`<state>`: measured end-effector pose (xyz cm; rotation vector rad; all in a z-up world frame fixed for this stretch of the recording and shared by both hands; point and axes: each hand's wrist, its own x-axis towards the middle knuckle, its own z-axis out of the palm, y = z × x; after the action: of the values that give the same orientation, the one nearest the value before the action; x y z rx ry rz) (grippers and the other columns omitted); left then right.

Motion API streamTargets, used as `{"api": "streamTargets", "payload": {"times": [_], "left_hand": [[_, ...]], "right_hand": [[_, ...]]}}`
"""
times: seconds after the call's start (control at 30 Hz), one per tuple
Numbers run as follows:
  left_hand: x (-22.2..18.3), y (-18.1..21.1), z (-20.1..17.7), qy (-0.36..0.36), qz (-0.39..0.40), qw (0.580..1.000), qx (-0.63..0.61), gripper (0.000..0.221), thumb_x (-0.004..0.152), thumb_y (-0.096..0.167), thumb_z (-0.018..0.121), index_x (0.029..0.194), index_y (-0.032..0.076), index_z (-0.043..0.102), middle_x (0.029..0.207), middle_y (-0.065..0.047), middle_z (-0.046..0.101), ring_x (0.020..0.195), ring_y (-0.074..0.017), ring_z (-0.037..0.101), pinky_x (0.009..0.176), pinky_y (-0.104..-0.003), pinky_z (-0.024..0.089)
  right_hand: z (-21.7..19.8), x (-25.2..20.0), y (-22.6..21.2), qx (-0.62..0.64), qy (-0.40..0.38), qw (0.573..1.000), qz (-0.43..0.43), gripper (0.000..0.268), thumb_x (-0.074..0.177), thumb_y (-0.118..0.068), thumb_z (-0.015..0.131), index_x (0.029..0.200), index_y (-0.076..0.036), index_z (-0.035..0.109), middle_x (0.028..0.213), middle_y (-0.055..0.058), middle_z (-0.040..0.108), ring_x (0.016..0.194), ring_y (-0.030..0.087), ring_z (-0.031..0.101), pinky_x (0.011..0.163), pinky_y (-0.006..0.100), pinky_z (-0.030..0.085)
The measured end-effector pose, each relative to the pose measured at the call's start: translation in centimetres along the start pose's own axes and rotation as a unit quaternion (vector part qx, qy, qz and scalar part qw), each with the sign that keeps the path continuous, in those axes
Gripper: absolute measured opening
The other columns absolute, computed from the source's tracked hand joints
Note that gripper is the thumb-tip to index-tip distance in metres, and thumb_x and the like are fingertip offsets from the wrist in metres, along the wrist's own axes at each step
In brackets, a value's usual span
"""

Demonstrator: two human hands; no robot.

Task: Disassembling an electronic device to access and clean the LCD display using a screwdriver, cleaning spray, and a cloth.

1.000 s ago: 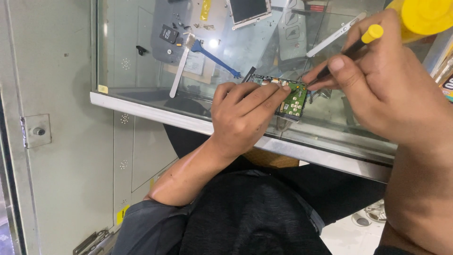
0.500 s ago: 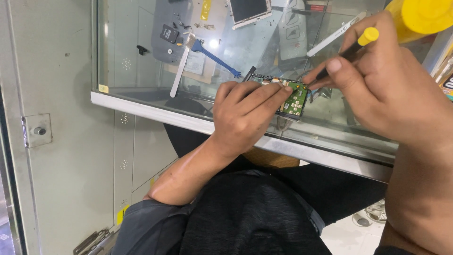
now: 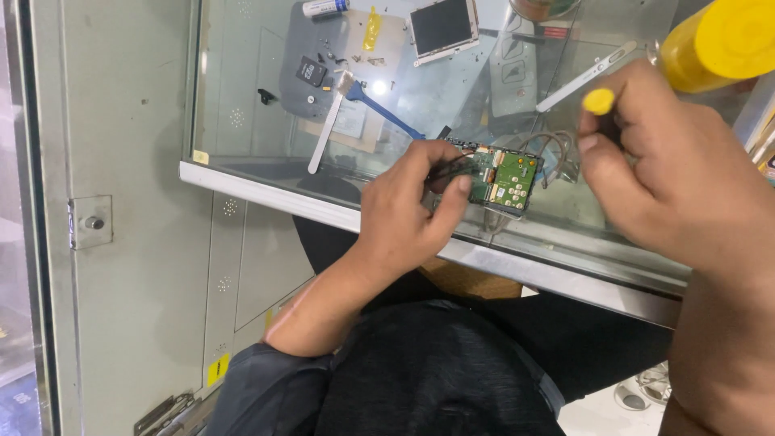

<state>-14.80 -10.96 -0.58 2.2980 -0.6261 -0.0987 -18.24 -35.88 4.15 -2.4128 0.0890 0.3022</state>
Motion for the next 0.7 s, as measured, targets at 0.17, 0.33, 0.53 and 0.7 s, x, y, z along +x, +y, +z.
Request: {"api": "streamTargets", "payload": {"times": [0.17,0.33,0.53,0.7], "left_hand": [[2.5,0.0,-0.8,-0.072,0.100,0.992,0.008,0.011,0.095,0.016,0.062,0.105,0.019,0.060,0.089,0.006,0.067,0.076,-0.0199,0.066,0.064,-0.038,0.050],[4.6,-0.8,-0.5,-0.021,0.283,0.954,0.094,0.010,0.094,0.011,0.075,0.102,0.018,0.072,0.102,0.003,0.062,0.061,-0.0185,0.059,0.042,-0.032,0.040],[5.9,-0.8,-1.4,-0.107,0.331,0.925,0.154,0.023,0.086,0.008,0.077,0.105,0.020,0.072,0.105,0.007,0.065,0.066,-0.0201,0.062,0.036,-0.035,0.036],[6.2,-0.6,-1.3,-0.121,0.351,0.907,0.199,0.016,0.089,0.014,0.073,0.103,0.023,0.070,0.103,0.009,0.063,0.066,-0.0194,0.064,0.036,-0.036,0.035]], "right_hand": [[1.8,0.8,2.6,-0.269,-0.028,0.961,-0.050,0.036,0.095,-0.037,0.060,0.131,-0.032,0.062,0.081,-0.005,0.075,0.076,0.029,0.073,0.063,0.046,0.053],[1.9,1.2,2.4,-0.329,-0.066,0.941,-0.051,0.026,0.098,-0.046,0.054,0.120,-0.040,0.064,0.093,-0.008,0.076,0.084,0.030,0.075,0.060,0.046,0.055],[1.5,1.1,2.4,-0.321,-0.050,0.943,-0.065,0.021,0.100,-0.048,0.054,0.116,-0.039,0.065,0.088,-0.007,0.076,0.081,0.030,0.075,0.058,0.046,0.055],[1.4,1.1,2.6,-0.288,-0.035,0.954,-0.071,0.027,0.099,-0.049,0.054,0.122,-0.041,0.065,0.097,-0.003,0.077,0.087,0.037,0.075,0.064,0.051,0.057]]}}
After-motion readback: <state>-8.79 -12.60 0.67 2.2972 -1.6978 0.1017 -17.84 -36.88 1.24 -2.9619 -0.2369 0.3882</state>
